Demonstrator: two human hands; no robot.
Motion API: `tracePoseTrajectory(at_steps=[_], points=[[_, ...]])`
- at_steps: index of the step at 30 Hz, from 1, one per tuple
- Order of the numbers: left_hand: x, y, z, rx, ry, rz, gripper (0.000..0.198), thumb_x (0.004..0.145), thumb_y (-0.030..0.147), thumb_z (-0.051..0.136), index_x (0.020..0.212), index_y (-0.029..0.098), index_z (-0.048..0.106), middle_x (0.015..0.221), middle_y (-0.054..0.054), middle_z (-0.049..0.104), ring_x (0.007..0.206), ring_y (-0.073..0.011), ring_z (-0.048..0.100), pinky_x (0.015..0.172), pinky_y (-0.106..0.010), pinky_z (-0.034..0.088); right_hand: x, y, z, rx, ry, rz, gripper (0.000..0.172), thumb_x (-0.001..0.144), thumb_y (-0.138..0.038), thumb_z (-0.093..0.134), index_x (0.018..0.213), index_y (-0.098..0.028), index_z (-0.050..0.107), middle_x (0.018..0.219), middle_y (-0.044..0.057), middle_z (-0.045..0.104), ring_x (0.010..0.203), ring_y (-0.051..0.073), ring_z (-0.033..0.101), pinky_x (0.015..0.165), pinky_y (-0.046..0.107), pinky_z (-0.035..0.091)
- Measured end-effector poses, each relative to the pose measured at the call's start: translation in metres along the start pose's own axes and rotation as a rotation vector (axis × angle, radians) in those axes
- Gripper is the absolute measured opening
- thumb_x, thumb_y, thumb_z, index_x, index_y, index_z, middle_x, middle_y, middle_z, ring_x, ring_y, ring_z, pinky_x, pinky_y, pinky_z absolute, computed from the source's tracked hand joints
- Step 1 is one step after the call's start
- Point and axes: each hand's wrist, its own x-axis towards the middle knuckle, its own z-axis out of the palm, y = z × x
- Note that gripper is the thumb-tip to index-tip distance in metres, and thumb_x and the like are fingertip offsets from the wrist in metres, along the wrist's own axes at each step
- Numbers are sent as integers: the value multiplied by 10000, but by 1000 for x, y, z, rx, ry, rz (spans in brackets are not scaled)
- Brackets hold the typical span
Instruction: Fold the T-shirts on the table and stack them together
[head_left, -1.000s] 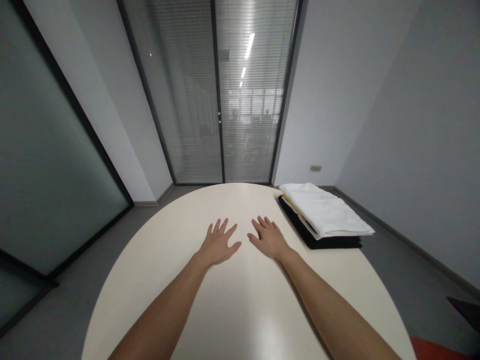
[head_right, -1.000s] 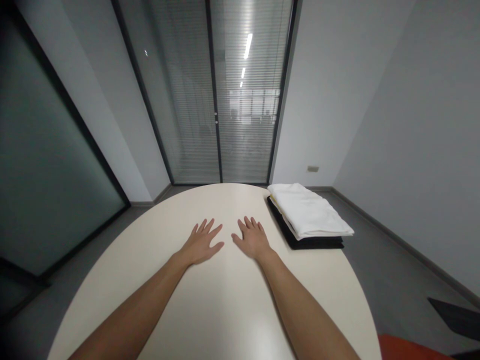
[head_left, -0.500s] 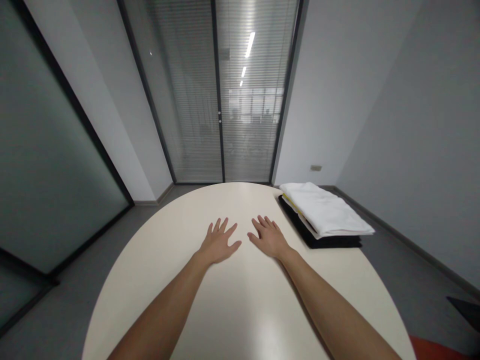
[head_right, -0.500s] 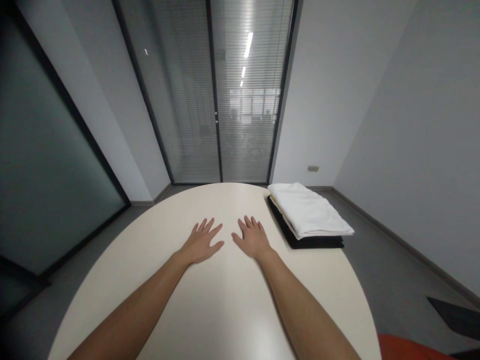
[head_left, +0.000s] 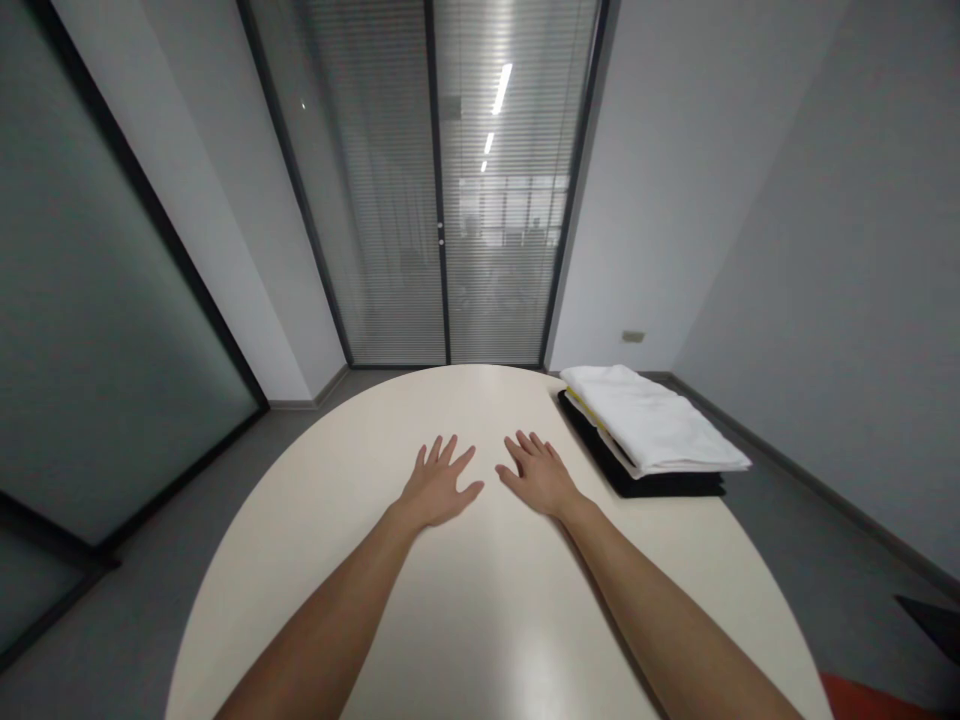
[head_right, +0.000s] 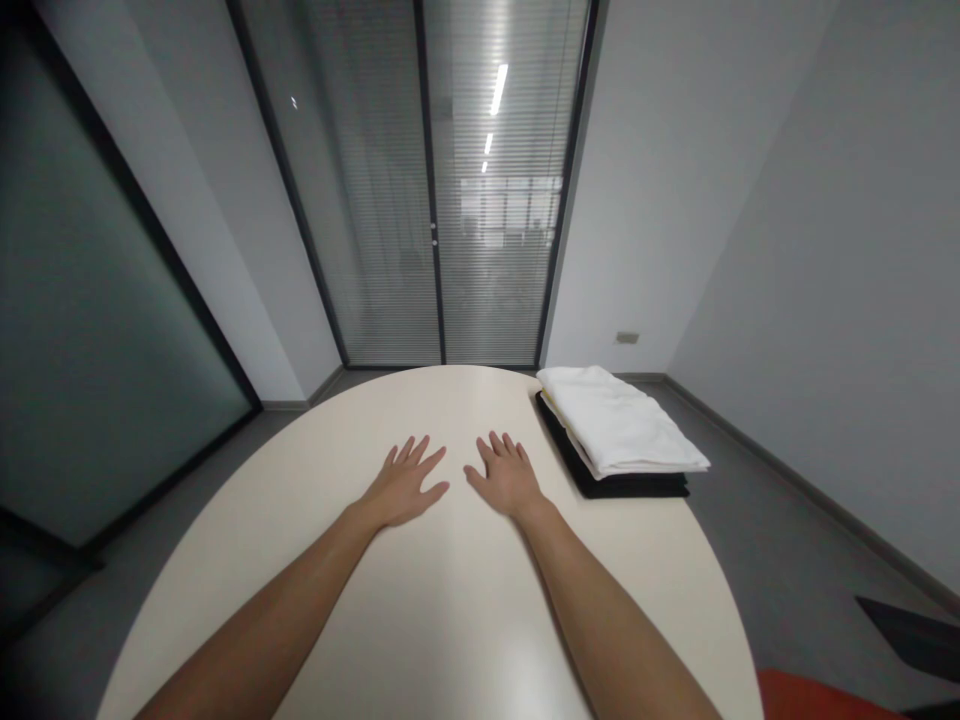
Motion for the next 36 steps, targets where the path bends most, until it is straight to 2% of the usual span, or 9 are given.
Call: tracePoseTrajectory(at_steps=[19, 26, 28, 29, 32, 33, 34, 36], points=[[-2, 1, -1, 3, 9, -1, 763, 937, 730, 325, 1580, 320, 292, 1681, -89, 146, 1546, -359, 74, 1225, -571, 77, 0, -1, -1, -4, 6, -7, 705, 974, -592, 391, 1561, -201, 370, 1649, 130, 255, 1527, 340, 180, 1209, 494, 139], [-1, 0, -1, -4, 9, -1, 752, 941, 716, 333, 1581, 325, 287, 1684, -66, 136, 1548, -358, 61, 1227, -571, 63, 0, -3, -5, 2, -37, 17, 717, 967, -594, 402, 1568, -208, 350, 1659, 122, 222, 1532, 341, 161, 1209, 508, 133], [-1, 0, -1, -5, 10, 1, 754, 939, 719, 333, 1581, 325, 289, 1683, -66, 146, 1547, -358, 66, 1225, -575, 65, 5, -4, -15, 5, -92, 2, 706, 953, -586, 440, 1543, -200, 399, 1643, 130, 272, 1522, 346, 199, 1197, 507, 184], [-1, 0, -1, -6, 9, 2, 755, 938, 720, 332, 1580, 325, 291, 1682, -68, 152, 1547, -359, 71, 1225, -576, 69, 8, -4, -22, 4, -138, -23, 677, 944, -567, 472, 1506, -189, 458, 1608, 139, 351, 1507, 343, 249, 1183, 487, 230], [-1, 0, -2, -8, 4, 1, 755, 938, 715, 339, 1580, 319, 296, 1680, -75, 158, 1545, -365, 77, 1224, -578, 77, 20, -2, -56, 44, -257, -92, 519, 915, -480, 556, 1328, -177, 640, 1336, 136, 655, 1319, 305, 538, 1065, 372, 407], [-1, 1, -3, -7, 4, 0, 754, 938, 712, 342, 1580, 318, 297, 1679, -76, 157, 1545, -366, 79, 1224, -578, 77, 24, 0, -70, 92, -232, -77, 489, 918, -470, 555, 1302, -184, 655, 1254, 119, 703, 1196, 283, 629, 997, 343, 457], [0, 1, -3, -5, 3, 0, 753, 938, 709, 344, 1580, 317, 298, 1679, -76, 157, 1544, -366, 80, 1224, -578, 78, 27, 4, -84, 152, -140, -33, 474, 934, -457, 528, 1304, -185, 648, 1194, 104, 730, 1096, 258, 676, 948, 324, 483], [0, 1, -3, -2, 0, 0, 752, 938, 709, 341, 1579, 319, 299, 1679, -73, 160, 1544, -366, 87, 1225, -577, 83, 28, 16, -112, 250, 148, 43, 464, 967, -422, 460, 1340, -184, 600, 1184, 97, 729, 1028, 221, 690, 912, 302, 497]])
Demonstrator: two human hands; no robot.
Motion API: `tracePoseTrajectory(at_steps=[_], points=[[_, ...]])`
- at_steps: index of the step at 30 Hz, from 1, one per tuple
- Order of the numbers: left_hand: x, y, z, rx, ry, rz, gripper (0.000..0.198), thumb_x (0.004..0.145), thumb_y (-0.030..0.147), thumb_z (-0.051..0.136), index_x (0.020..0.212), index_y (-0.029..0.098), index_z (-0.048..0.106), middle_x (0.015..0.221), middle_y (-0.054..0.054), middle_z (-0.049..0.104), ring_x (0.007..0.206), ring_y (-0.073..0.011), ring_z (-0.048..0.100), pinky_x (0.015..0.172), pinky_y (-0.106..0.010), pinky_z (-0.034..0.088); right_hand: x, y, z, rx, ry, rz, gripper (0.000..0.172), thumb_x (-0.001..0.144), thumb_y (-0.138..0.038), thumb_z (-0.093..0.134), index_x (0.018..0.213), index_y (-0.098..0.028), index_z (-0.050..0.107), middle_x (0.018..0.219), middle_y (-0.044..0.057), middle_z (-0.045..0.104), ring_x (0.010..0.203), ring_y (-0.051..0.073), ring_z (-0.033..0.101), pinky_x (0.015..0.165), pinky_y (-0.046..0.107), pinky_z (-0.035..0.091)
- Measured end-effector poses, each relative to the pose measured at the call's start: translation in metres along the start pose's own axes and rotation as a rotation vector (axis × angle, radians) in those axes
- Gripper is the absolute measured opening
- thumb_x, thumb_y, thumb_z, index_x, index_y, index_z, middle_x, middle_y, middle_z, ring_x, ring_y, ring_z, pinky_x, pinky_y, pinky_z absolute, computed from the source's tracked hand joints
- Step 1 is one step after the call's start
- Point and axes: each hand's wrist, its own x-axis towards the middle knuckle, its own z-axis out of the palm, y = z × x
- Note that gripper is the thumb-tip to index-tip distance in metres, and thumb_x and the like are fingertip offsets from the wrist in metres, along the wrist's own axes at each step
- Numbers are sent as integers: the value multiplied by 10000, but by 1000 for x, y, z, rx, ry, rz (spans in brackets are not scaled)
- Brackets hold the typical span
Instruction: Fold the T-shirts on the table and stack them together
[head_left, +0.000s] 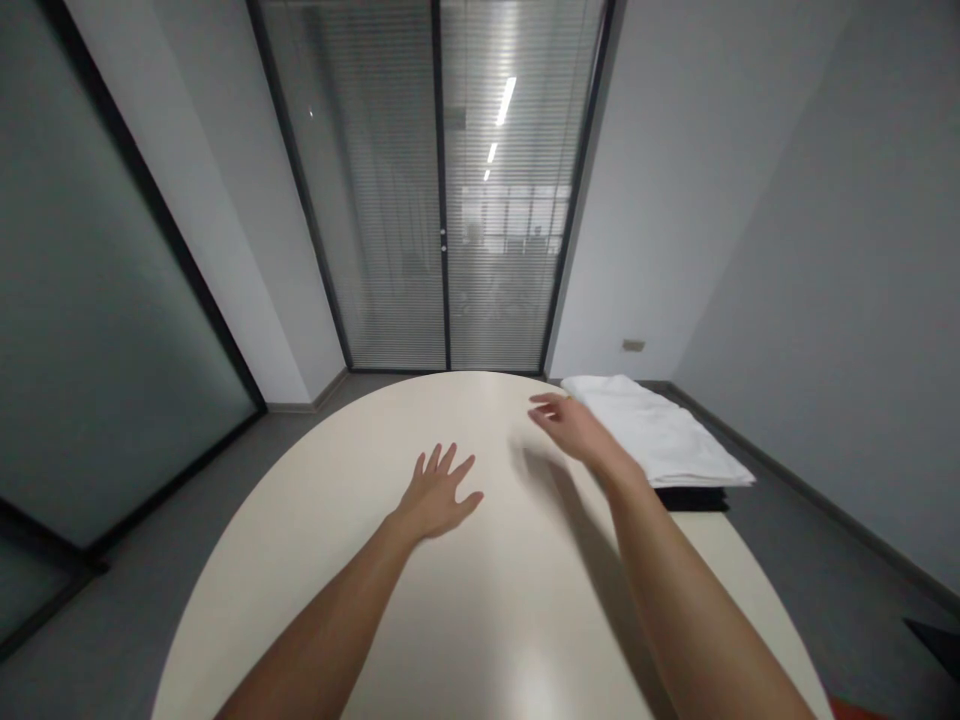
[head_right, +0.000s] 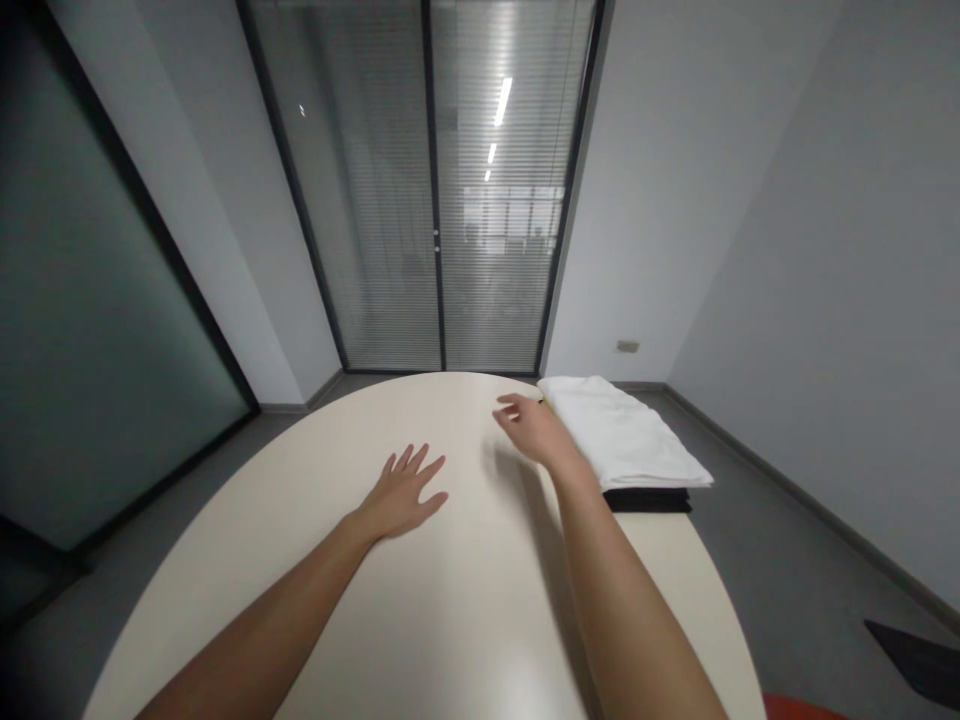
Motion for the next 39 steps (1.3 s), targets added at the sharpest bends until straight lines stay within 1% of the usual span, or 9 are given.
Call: tracePoseTrajectory(at_steps=[2, 4, 7, 11, 24, 28, 31, 34, 39], points=[[1, 0, 0, 0, -4, 4, 750, 940, 710, 331, 1580, 322, 295, 1680, -69, 162, 1544, -363, 89, 1226, -575, 87, 0, 13, -26, -26, 276, 99, 449, 972, -397, 422, 1329, -185, 593, 1190, 113, 717, 1056, 237, 671, 924, 332, 495], [1, 1, 0, -2, -3, 7, 753, 940, 715, 326, 1581, 322, 293, 1680, -73, 162, 1545, -361, 85, 1227, -573, 87, -5, 34, -44, -140, 415, 239, 463, 941, -387, 462, 1329, -172, 595, 1242, 152, 683, 1134, 291, 634, 960, 402, 482], [2, 0, 1, -1, 1, 7, 754, 939, 718, 332, 1580, 324, 294, 1678, -81, 159, 1546, -356, 74, 1229, -569, 86, -15, 68, -55, -328, 433, 487, 571, 886, -416, 540, 1372, -117, 563, 1348, 239, 596, 1207, 398, 574, 961, 524, 468], [2, -1, 2, 1, -4, 4, 747, 942, 713, 335, 1581, 328, 292, 1680, -76, 149, 1547, -351, 69, 1229, -566, 87, -18, 96, -55, -363, 322, 709, 631, 877, -511, 533, 1334, -77, 580, 1289, 279, 613, 1204, 449, 567, 959, 595, 449], [1, -2, 3, 9, -14, -2, 734, 953, 694, 340, 1583, 323, 283, 1681, -78, 138, 1549, -343, 57, 1230, -559, 85, -14, 104, -55, -306, 302, 664, 413, 814, -444, 555, 1068, -161, 716, 1080, 237, 699, 1065, 412, 628, 941, 611, 421], [1, -1, 2, 5, -11, -2, 723, 957, 674, 361, 1581, 316, 292, 1679, -97, 144, 1547, -349, 55, 1227, -561, 80, -12, 88, -62, -275, 396, 607, 237, 791, -337, 556, 929, -191, 683, 942, 136, 720, 967, 342, 649, 953, 581, 400], [0, 0, 1, -10, -10, -2, 722, 957, 660, 379, 1578, 300, 305, 1675, -111, 154, 1546, -355, 59, 1226, -562, 76, -13, 64, -71, -126, 438, 419, 233, 818, -324, 540, 972, -203, 666, 951, 93, 729, 901, 272, 660, 896, 442, 462], [-1, 0, 1, -27, 16, -1, 695, 963, 632, 390, 1565, 289, 343, 1668, -117, 185, 1543, -357, 91, 1227, -556, 88, -20, 38, -74, -31, 315, 239, 286, 865, -348, 540, 1064, -192, 673, 1025, 101, 741, 883, 226, 678, 808, 319, 492], [-1, -3, 5, -57, 83, 16, 650, 970, 585, 410, 1539, 270, 404, 1647, -125, 263, 1534, -354, 159, 1225, -552, 117, -40, 21, -61, -325, 69, 337, 436, 897, -391, 568, 1268, -180, 655, 1111, 185, 734, 1027, 325, 691, 853, 401, 498]])
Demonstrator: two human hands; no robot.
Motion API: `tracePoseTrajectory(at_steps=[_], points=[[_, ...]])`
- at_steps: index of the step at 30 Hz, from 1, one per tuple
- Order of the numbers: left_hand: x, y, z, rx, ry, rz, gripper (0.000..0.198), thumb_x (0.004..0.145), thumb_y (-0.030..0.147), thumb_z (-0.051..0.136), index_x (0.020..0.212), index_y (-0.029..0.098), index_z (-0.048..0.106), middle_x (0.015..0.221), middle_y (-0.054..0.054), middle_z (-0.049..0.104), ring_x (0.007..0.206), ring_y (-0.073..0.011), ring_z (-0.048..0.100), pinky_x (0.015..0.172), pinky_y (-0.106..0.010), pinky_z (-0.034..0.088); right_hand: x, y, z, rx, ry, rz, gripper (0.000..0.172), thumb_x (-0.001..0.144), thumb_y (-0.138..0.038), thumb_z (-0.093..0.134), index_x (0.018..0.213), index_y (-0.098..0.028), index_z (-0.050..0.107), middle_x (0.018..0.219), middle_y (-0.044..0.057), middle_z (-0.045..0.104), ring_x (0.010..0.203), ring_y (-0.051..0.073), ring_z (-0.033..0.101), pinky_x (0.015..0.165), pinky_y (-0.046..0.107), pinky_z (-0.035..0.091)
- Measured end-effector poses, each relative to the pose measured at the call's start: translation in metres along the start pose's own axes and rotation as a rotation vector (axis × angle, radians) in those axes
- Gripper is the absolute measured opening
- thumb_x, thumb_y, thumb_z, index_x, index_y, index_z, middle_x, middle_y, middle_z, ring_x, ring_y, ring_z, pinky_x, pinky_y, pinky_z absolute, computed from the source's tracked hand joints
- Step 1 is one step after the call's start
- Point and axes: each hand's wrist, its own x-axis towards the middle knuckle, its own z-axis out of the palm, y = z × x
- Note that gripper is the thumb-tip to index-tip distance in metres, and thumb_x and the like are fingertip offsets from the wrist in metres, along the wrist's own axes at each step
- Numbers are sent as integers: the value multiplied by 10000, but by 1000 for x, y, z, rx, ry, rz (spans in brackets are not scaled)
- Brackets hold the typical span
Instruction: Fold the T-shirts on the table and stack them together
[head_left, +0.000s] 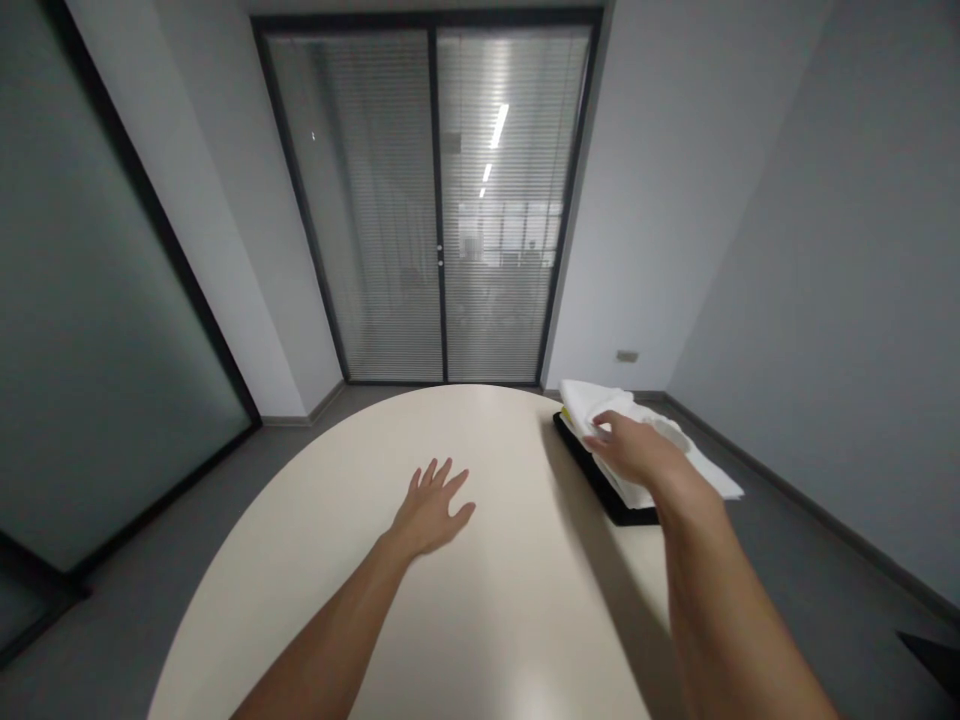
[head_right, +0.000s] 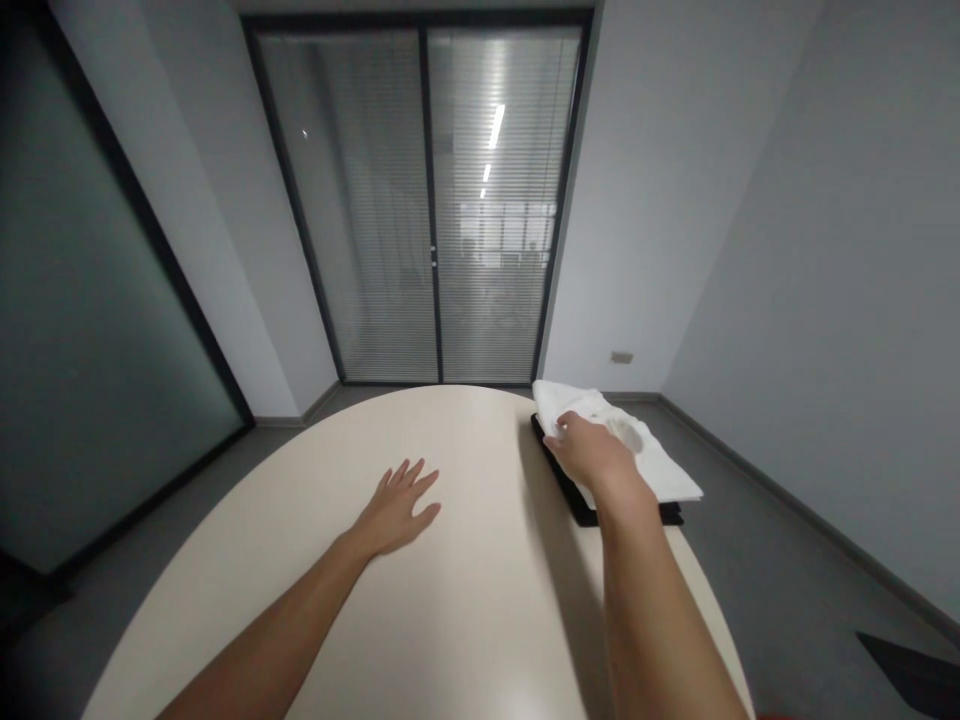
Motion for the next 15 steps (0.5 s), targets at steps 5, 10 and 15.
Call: tracePoseTrajectory(at_steps=[5, 10, 15], points=[[1, -7, 7, -93, 95, -4, 594, 981, 515, 426, 1507, 241, 454, 1597, -94, 391, 1512, -334, 253, 1224, -547, 159, -3, -10, -12, 60, -103, -171, 369, 869, -166, 532, 1173, -199, 739, 1190, 126, 735, 1099, 281, 691, 952, 349, 496], [2, -13, 16, -278, 289, -18, 536, 987, 397, 458, 1486, 201, 459, 1519, -105, 502, 1432, -285, 417, 1214, -505, 245, -3, -55, -100, 418, 155, -377, 334, 913, -182, 539, 1187, -193, 730, 1163, 78, 737, 1081, 265, 680, 918, 358, 544], [4, -19, 8, -666, 539, -138, 488, 1005, 334, 496, 1477, 219, 442, 1505, -115, 497, 1362, -238, 495, 1148, -416, 387, -15, -93, -206, 985, 675, -558, 534, 978, -50, 436, 1488, -211, 420, 1385, 88, 576, 979, 111, 658, 821, 263, 566]])
